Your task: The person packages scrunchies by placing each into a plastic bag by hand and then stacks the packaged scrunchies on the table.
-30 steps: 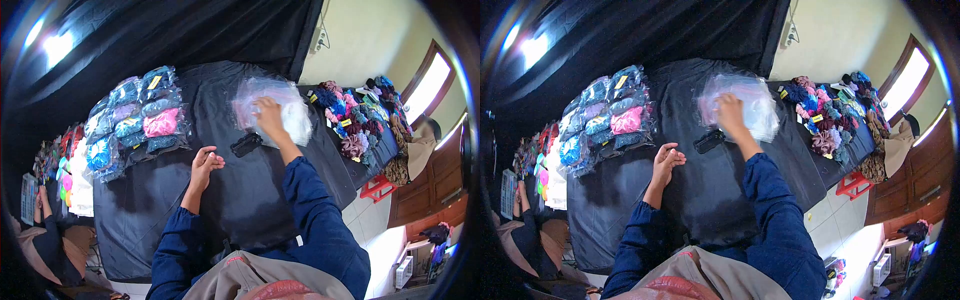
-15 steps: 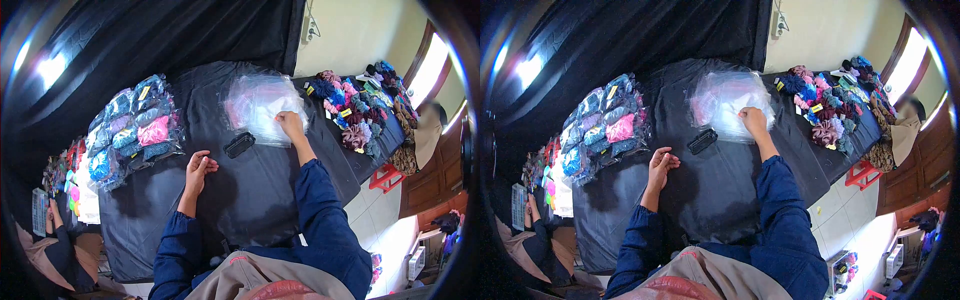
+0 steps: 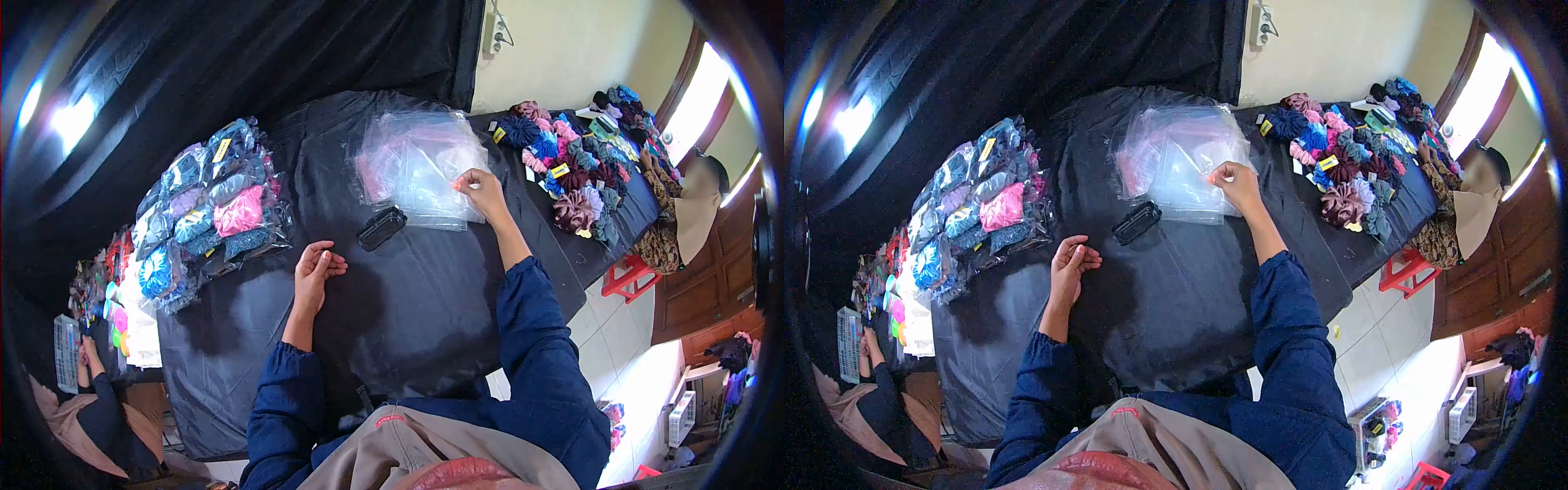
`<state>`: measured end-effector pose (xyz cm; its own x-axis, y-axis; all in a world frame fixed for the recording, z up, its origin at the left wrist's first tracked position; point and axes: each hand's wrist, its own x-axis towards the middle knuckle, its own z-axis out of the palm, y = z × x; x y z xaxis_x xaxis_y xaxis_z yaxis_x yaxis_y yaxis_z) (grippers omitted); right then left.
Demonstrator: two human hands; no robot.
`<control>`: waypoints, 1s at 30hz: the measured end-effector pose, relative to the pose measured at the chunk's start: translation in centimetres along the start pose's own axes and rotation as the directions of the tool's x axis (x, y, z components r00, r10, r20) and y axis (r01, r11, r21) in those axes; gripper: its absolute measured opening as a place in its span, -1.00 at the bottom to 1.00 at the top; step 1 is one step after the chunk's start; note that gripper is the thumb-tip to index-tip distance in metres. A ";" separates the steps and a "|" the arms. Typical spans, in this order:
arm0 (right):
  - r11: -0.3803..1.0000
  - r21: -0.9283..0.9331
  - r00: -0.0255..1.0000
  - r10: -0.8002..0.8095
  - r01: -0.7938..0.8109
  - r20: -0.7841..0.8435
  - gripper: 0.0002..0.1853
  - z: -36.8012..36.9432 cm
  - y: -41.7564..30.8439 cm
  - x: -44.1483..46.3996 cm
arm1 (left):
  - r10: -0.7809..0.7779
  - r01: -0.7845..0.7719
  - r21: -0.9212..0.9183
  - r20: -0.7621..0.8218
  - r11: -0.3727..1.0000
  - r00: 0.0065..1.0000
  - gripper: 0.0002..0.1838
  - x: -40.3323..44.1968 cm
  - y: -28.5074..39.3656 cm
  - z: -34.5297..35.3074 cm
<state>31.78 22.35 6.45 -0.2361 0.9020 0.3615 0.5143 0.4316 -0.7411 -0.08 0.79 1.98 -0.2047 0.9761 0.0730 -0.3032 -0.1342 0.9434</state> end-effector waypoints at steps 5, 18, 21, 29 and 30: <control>0.974 0.179 0.982 -0.109 0.137 -0.156 -0.85 0.6 -0.7 -1.1 | 0.013 -0.013 -0.002 0.002 1.000 1.000 -0.76 -0.1 0.1 0.1; 0.583 0.019 0.499 -0.711 0.812 0.495 -0.78 8.4 -13.3 -15.3 | -0.033 0.173 -0.422 0.318 0.890 0.948 -0.41 -0.7 0.6 0.9; 0.583 0.081 0.474 -0.725 0.808 0.500 -0.77 9.5 -12.4 -16.9 | -0.132 0.150 -0.175 0.110 0.973 0.985 -0.43 -0.1 -0.2 0.1; 0.856 0.146 0.861 -0.507 0.497 0.045 -0.54 8.9 -11.0 -13.1 | -0.152 0.197 -0.267 0.180 0.943 0.972 -0.37 -0.7 1.1 0.6; 0.913 0.247 0.938 -0.344 0.325 0.035 -0.48 8.8 -10.8 -12.9 | -0.152 0.202 -0.265 0.195 0.943 0.969 -0.36 -0.6 1.1 0.6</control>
<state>22.00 6.17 4.80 -0.4273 0.6984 0.5742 0.1891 0.6901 -0.6986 0.26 0.13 3.17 0.0298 0.9995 -0.0096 -0.5736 0.0250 0.8188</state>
